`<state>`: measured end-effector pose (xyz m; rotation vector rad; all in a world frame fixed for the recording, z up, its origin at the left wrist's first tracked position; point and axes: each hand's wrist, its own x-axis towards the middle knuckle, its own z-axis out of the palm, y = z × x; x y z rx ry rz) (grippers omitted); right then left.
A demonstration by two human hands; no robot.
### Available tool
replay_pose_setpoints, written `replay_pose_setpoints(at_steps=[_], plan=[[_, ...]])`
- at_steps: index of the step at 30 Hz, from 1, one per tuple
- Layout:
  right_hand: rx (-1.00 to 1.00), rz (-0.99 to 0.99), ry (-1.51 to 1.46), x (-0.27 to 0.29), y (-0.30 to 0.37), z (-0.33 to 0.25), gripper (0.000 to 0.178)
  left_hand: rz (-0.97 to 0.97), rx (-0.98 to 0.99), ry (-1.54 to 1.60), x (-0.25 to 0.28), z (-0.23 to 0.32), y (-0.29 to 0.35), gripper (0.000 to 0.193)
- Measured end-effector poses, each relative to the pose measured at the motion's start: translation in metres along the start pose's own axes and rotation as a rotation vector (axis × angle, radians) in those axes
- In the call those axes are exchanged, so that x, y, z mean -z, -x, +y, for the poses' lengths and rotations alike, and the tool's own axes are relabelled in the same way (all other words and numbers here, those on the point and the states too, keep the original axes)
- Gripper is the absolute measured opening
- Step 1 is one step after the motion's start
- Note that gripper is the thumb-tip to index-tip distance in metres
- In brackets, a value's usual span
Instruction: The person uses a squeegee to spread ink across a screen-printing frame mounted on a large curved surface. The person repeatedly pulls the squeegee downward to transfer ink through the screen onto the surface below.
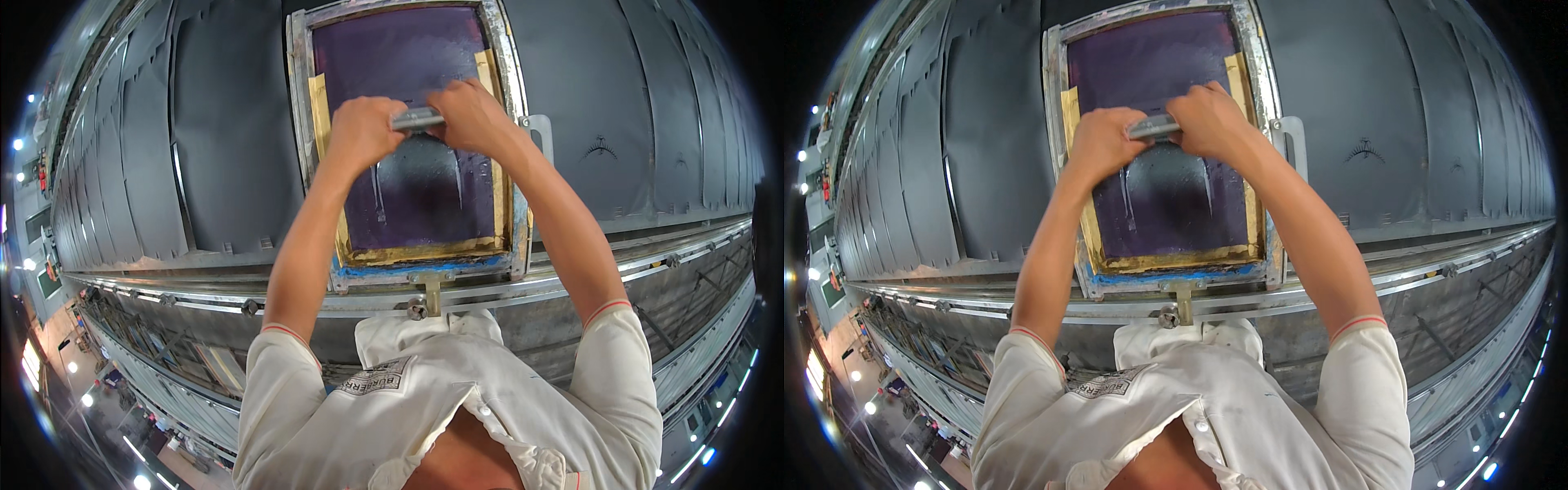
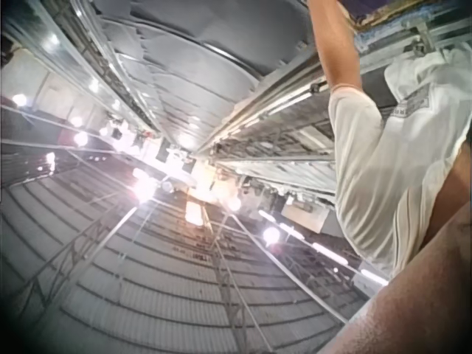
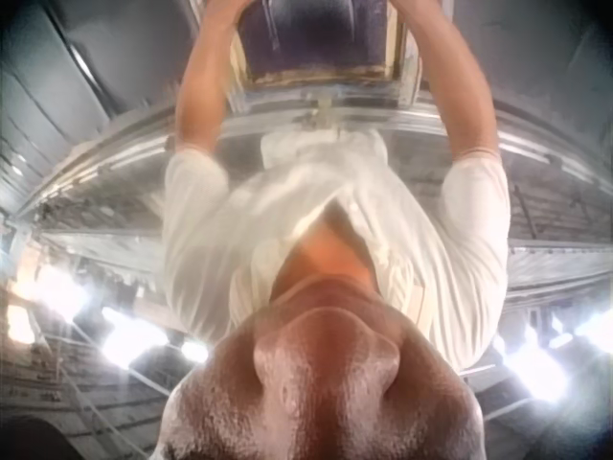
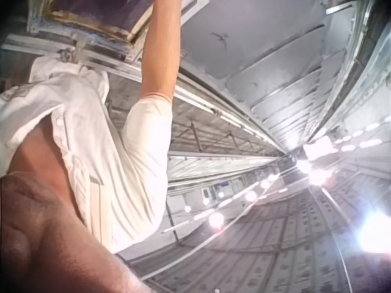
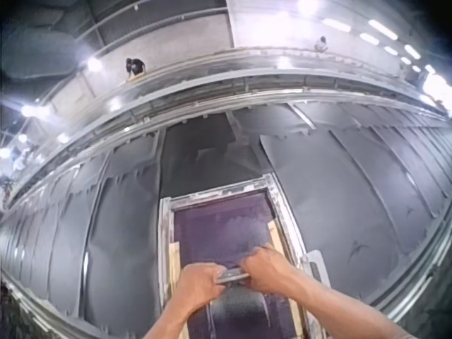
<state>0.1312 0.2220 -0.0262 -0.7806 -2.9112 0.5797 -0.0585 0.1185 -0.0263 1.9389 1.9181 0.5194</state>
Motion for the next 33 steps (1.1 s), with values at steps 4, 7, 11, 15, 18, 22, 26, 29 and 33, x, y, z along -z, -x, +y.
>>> replay_pose_setpoints(at_steps=[4, 7, 11, 15, 18, 22, 26, 29, 33], plan=[[0.017, 0.032, 0.022, -0.029, 0.081, -0.041, 0.026, 0.031, -0.106, -0.027, -0.042, 0.024, 0.083, 0.03], [0.068, 0.056, -0.078, -0.042, 0.104, -0.06, 0.028, -0.018, -0.047, 0.082, -0.04, 0.036, 0.122, 0.028], [0.017, -0.006, 0.003, -0.023, 0.061, -0.046, 0.024, -0.005, -0.112, 0.001, -0.02, 0.007, 0.073, 0.025], [-0.039, -0.053, 0.03, 0.003, -0.009, -0.01, 0.023, -0.015, -0.102, -0.087, 0.009, -0.015, -0.004, 0.014], [-0.018, -0.033, -0.005, 0.007, -0.028, 0.006, 0.024, -0.015, -0.025, -0.074, 0.013, -0.018, -0.021, 0.013], [0.005, -0.009, -0.005, 0.003, -0.021, 0.004, 0.023, -0.04, -0.004, -0.044, 0.01, -0.014, -0.014, 0.013], [-0.025, -0.111, 0.049, -0.017, 0.037, -0.032, 0.02, -0.048, -0.075, -0.13, -0.019, 0.008, 0.05, 0.011], [0.003, -0.023, -0.108, -0.048, 0.103, -0.063, 0.029, 0.04, -0.106, -0.01, -0.045, 0.029, 0.12, 0.027], [0.042, 0.158, -0.052, -0.055, 0.122, -0.071, 0.031, 0.124, -0.146, -0.088, -0.058, 0.037, 0.134, 0.027]])
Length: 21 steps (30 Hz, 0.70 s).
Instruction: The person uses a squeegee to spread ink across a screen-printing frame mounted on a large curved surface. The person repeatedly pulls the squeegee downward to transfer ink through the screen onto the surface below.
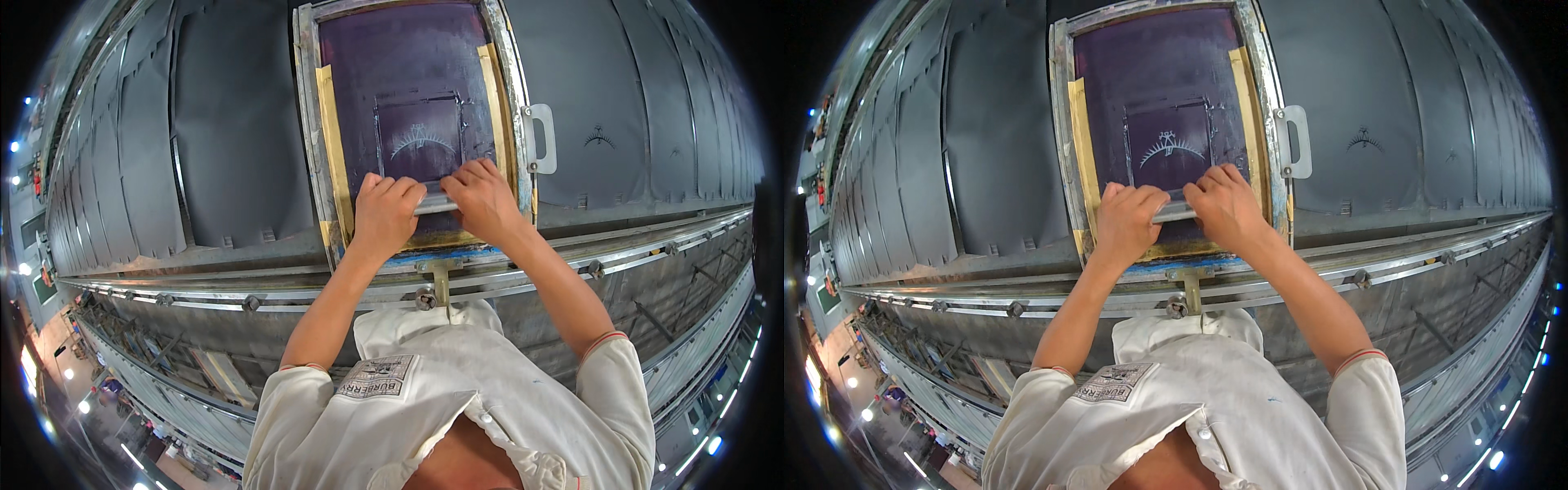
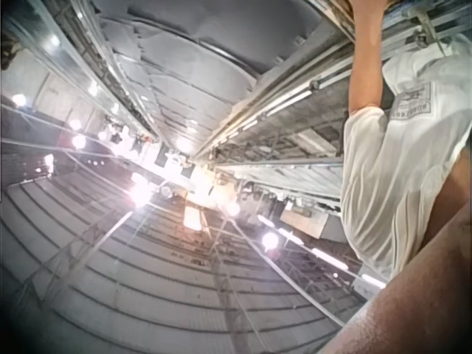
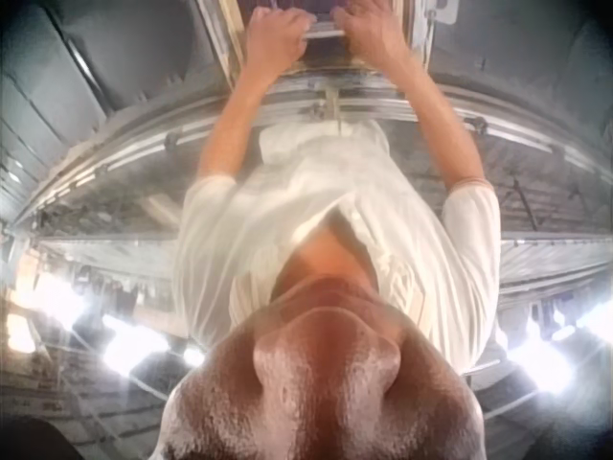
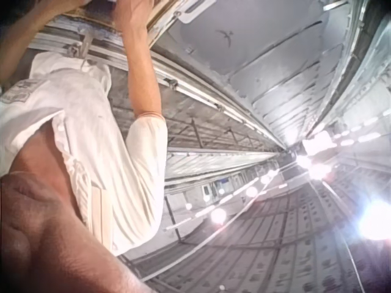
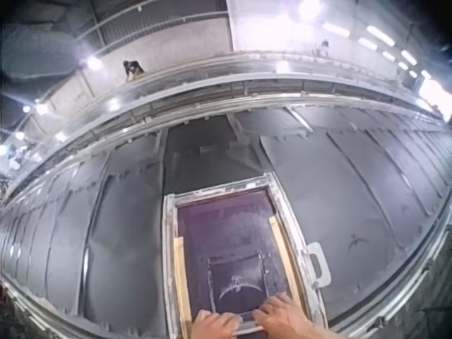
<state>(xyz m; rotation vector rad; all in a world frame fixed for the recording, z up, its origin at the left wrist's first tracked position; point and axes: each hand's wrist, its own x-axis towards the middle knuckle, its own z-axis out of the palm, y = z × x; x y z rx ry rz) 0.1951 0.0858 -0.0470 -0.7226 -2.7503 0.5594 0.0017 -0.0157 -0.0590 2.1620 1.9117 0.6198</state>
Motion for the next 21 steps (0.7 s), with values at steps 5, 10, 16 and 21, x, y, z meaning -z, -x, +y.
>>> replay_pose_setpoints(at_steps=[5, 10, 16, 21], plan=[[-0.069, -0.161, 0.045, 0.021, -0.04, 0.024, 0.019, -0.102, 0.011, 0.073, 0.012, -0.027, -0.05, 0.016], [-0.128, -0.194, 0.032, 0.034, -0.124, 0.076, 0.017, -0.08, 0.025, 0.02, 0.027, -0.068, -0.134, 0.013], [-0.144, -0.236, 0.005, 0.038, -0.157, 0.086, 0.018, -0.143, 0.121, 0.061, 0.028, -0.092, -0.157, 0.014], [-0.132, -0.236, 0.016, 0.037, -0.135, 0.084, 0.02, -0.123, 0.076, 0.062, 0.022, -0.072, -0.144, 0.015]])
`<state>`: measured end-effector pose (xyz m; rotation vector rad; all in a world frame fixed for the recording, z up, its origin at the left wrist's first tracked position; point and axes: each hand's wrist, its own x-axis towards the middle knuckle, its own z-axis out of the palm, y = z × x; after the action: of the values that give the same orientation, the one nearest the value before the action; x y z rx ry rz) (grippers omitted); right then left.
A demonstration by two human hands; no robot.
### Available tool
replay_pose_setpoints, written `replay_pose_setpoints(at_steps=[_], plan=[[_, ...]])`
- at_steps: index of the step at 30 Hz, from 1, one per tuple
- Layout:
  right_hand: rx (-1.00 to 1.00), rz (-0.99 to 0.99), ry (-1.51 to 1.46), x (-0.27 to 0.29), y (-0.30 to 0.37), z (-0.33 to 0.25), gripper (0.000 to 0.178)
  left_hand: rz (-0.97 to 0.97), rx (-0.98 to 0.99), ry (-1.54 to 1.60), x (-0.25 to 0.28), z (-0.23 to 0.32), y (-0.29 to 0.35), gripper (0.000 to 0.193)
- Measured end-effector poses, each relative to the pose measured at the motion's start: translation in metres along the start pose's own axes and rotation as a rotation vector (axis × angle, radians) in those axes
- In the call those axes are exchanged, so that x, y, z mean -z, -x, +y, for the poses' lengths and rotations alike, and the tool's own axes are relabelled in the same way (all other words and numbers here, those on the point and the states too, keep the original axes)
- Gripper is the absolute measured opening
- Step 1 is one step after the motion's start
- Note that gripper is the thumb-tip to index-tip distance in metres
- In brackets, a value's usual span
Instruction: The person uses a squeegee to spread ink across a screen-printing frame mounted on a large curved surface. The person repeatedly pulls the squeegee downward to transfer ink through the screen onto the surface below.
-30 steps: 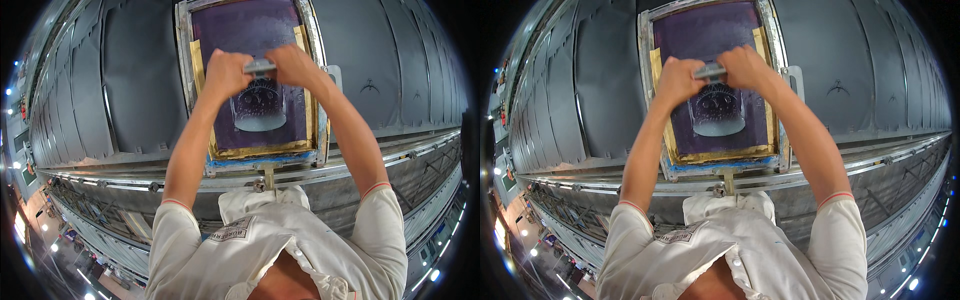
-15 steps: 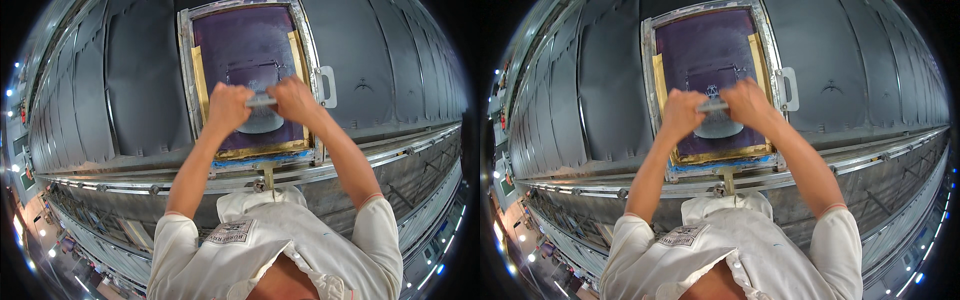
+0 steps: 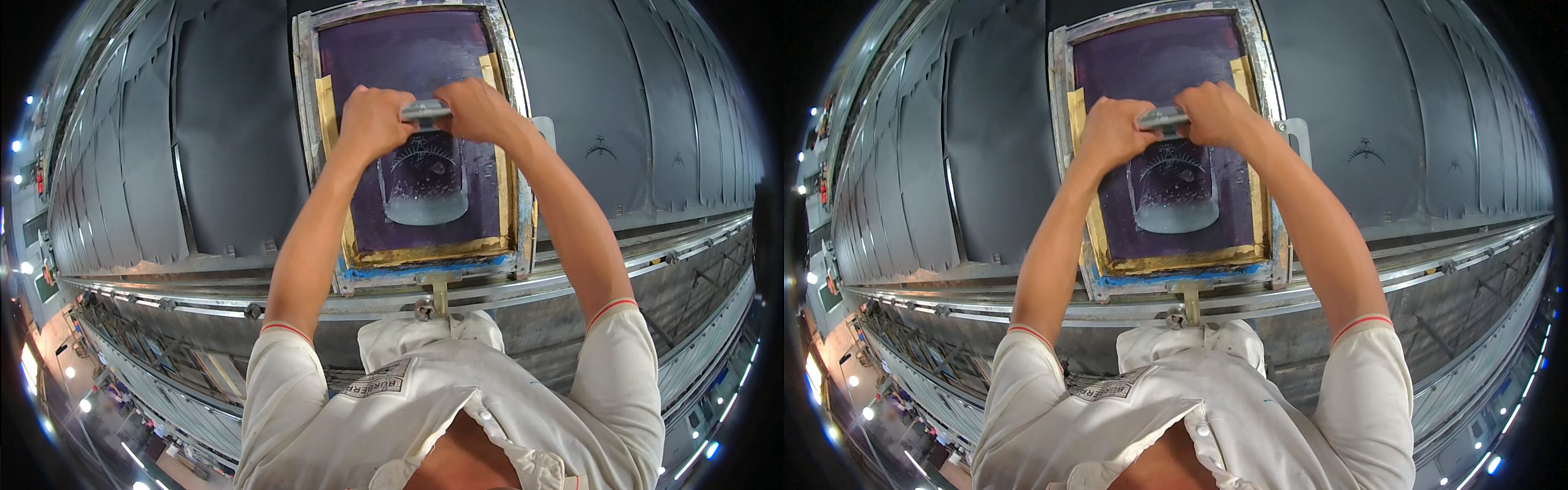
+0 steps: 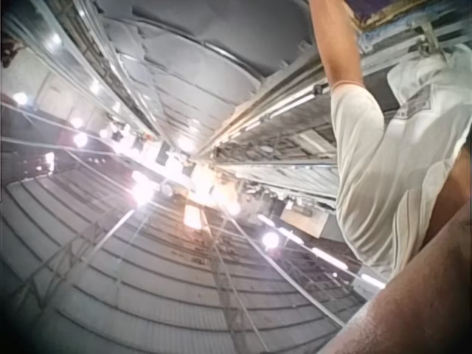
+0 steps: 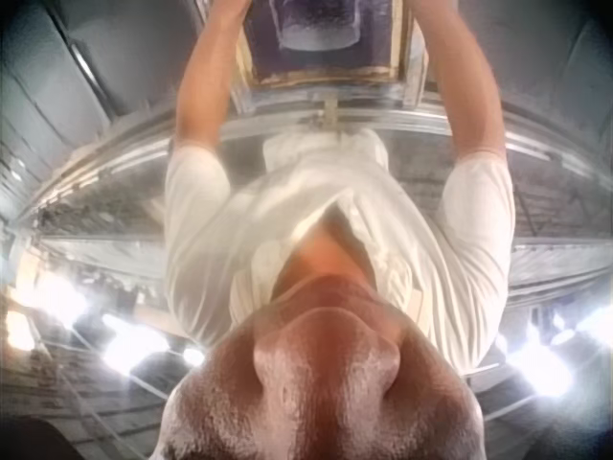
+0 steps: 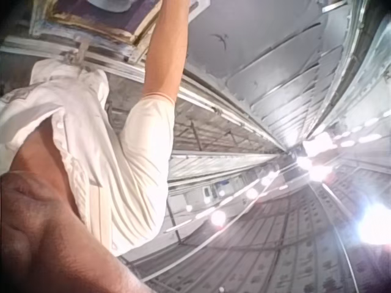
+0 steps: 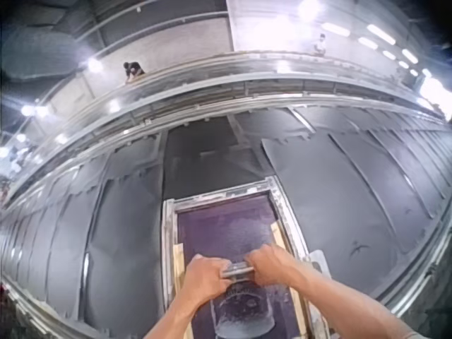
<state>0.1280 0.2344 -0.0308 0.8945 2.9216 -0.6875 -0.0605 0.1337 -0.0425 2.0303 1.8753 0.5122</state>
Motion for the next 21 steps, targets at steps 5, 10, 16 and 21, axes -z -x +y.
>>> replay_pose_setpoints(at_steps=[5, 10, 16, 21], plan=[[0.011, -0.04, -0.001, -0.037, 0.108, -0.025, 0.023, -0.02, -0.064, -0.054, -0.038, 0.059, 0.078, 0.015], [-0.101, 0.086, -0.305, -0.005, 0.167, -0.048, 0.036, -0.098, -0.036, 0.035, -0.025, 0.102, 0.111, 0.015], [-0.628, 0.718, -0.147, 0.033, 0.173, 0.058, 0.035, 0.0, 0.009, -0.059, 0.023, 0.1, 0.052, 0.015], [-0.73, 0.671, -0.446, 0.077, 0.157, 0.076, 0.036, -0.034, 0.101, 0.007, 0.075, 0.112, -0.02, 0.025]])
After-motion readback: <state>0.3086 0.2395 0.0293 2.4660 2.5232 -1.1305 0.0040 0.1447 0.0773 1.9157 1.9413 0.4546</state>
